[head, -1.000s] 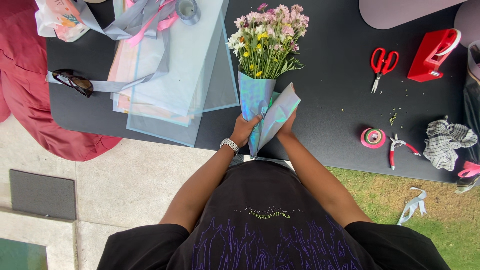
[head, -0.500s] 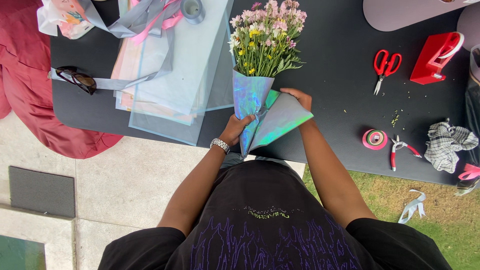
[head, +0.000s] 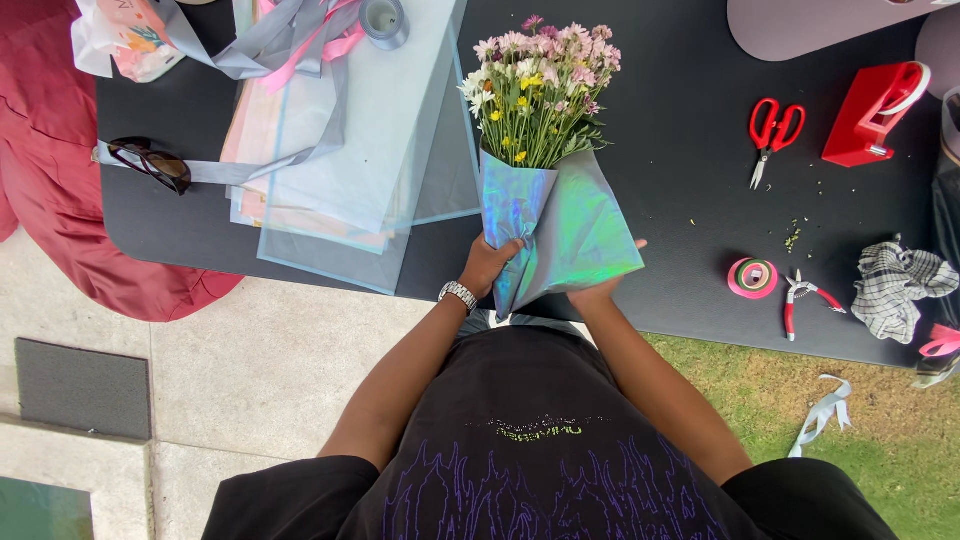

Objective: The person wraps a bouquet of flowers in decorative paper, securing it with tape and a ribbon.

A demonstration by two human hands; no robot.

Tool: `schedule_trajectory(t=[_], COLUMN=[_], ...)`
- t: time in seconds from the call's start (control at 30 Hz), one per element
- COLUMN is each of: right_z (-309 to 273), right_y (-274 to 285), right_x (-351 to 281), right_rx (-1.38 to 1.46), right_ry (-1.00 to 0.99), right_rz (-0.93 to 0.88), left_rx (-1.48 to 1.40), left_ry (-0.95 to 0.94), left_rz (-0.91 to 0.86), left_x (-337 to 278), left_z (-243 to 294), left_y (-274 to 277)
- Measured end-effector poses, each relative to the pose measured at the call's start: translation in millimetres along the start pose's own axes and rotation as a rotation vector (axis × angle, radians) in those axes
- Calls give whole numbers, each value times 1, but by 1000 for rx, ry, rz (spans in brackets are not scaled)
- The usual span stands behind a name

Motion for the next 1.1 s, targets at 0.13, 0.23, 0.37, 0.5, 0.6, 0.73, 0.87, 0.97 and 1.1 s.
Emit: schedule_trajectory(t=[0.13, 0.23, 0.37, 0.5, 0.6, 0.73, 0.87, 0.97, 1.1], right_z=[-1, -69, -84, -88, -49, -71, -32, -3, 26], right_y=[26, -27, -48, -72, -71, -108, -108, -97, -85], right_x=[-44, -59, -72, -82, -96, -110, -103, -98, -82], right_rx=[242, -445, -768, -760, -533, -630, -201, -4, -3], right_ry=[-179, 251, 330, 343, 100, 137, -116, -222, -257], right_rz=[81, -382, -356, -285, -380, -526, -539, -596, -661], left_rx=[39, 74, 152, 205, 127, 172, 276, 349, 452], left_ry=[-44, -71, -165, -183, -227, -242, -297, -329, -380], left_rz=[35, 84, 157, 235, 131, 142, 166, 182, 199], left_x=[7, 3, 6, 15, 46, 50, 49, 46, 51], left_z=[-8, -9, -8, -21, -55, -62, -63, -70, -72], left_y=[-13, -18, -26, -36, -26, -15, -4, 1, -1])
Point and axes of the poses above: each hand's wrist, its own x-axis towards the middle knuckle, its own y-axis out of the back of the hand, z = x × y, the point moved 8 cm from there along x, towards the middle knuckle, and after that the axes turned 15 degrees about y, right-handed, at the moved point
